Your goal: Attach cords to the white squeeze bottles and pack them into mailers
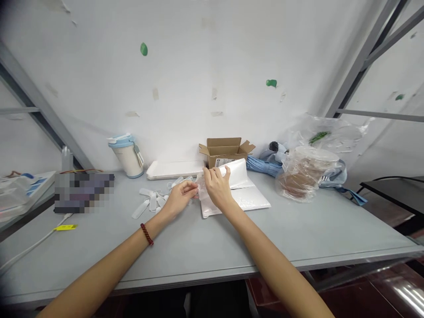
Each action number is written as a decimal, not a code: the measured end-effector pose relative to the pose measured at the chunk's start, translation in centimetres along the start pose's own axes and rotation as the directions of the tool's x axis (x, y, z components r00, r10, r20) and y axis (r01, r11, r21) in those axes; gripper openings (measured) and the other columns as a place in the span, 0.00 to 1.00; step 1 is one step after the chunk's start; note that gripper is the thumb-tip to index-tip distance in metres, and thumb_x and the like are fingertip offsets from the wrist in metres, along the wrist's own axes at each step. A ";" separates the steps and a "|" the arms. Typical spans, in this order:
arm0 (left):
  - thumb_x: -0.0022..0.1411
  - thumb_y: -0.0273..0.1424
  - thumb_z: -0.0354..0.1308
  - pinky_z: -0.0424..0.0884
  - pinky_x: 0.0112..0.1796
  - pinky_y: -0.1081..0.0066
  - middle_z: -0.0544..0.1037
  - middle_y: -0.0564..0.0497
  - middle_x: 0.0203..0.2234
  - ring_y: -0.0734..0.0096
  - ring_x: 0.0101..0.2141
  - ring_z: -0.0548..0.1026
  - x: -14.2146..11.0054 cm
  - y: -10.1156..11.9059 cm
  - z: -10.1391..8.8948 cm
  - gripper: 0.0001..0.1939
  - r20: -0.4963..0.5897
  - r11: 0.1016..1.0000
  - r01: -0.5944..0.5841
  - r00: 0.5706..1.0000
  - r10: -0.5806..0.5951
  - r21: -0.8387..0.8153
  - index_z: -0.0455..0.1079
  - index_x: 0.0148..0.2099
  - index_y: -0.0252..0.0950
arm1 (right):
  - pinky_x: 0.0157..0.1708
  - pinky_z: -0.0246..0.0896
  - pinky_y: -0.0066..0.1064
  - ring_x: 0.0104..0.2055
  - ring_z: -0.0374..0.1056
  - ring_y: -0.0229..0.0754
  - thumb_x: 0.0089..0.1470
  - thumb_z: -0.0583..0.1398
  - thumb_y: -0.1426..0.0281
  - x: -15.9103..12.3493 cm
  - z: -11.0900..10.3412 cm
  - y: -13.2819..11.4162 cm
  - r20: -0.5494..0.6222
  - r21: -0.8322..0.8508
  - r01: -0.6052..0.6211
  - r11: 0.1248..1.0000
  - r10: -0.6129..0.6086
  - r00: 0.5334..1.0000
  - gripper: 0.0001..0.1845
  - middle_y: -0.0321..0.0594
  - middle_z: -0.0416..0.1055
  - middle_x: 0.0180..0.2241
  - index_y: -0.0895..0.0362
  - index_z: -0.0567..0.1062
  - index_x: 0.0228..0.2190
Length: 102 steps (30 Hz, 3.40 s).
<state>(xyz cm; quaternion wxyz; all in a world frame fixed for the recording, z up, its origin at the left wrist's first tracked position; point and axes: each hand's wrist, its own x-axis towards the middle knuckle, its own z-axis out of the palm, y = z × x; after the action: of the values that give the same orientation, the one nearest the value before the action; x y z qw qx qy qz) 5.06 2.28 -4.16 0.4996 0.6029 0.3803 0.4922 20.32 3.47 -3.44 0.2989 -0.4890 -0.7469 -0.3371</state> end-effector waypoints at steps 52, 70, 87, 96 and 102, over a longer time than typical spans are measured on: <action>0.59 0.26 0.44 0.57 0.57 0.60 0.61 0.38 0.59 0.60 0.59 0.60 1.6 -0.1 -2.5 0.25 0.040 0.641 -0.182 0.972 0.230 0.745 0.60 0.59 0.26 | 0.50 0.50 0.58 0.63 0.44 0.57 0.60 0.44 0.74 -0.3 -1.2 0.7 0.711 0.007 -0.133 0.991 0.088 0.697 0.24 0.57 0.50 0.61 0.55 0.60 0.57; 0.62 0.30 0.39 0.55 0.57 0.56 0.70 0.41 0.52 0.55 0.59 0.57 4.0 -2.9 -13.0 0.19 -0.086 0.355 0.020 0.982 0.169 0.934 0.71 0.44 0.31 | 0.51 0.49 0.58 0.64 0.42 0.60 0.61 0.46 0.69 -0.7 -1.2 1.0 0.708 0.035 -0.131 0.991 0.068 0.703 0.24 0.57 0.47 0.62 0.58 0.57 0.58; 0.51 0.20 0.45 0.59 0.53 0.47 0.67 0.33 0.53 0.42 0.60 0.52 4.0 -2.6 -13.0 0.21 -0.115 0.204 0.057 0.951 0.286 0.977 0.72 0.44 0.26 | 0.52 0.49 0.56 0.64 0.42 0.60 0.61 0.46 0.70 -0.8 -1.0 0.9 0.706 0.007 -0.115 0.993 0.076 0.704 0.25 0.58 0.47 0.62 0.58 0.56 0.59; 0.54 0.21 0.44 0.60 0.53 0.52 0.69 0.35 0.51 0.49 0.58 0.57 3.4 -0.2 -12.7 0.21 -0.098 0.151 0.034 0.892 0.440 0.988 0.69 0.48 0.25 | 0.53 0.49 0.53 0.64 0.43 0.57 0.60 0.48 0.69 -0.7 -1.2 0.9 0.687 0.019 -0.120 0.993 0.075 0.723 0.24 0.59 0.47 0.62 0.59 0.58 0.58; 0.58 0.24 0.42 0.61 0.54 0.58 0.72 0.39 0.46 0.55 0.53 0.64 2.8 1.5 -13.2 0.17 -0.176 0.256 0.006 0.741 0.648 0.967 0.70 0.44 0.28 | 0.53 0.49 0.50 0.64 0.43 0.56 0.59 0.49 0.70 -0.8 -1.1 0.9 0.653 0.026 -0.104 0.994 0.061 0.755 0.25 0.59 0.47 0.62 0.61 0.58 0.57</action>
<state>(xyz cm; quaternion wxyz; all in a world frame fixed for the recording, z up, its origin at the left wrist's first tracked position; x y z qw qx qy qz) -7.17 7.62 -1.93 -0.1908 0.6715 0.5738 0.4283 21.52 2.48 -3.23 0.0503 -0.5987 -0.7918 -0.1100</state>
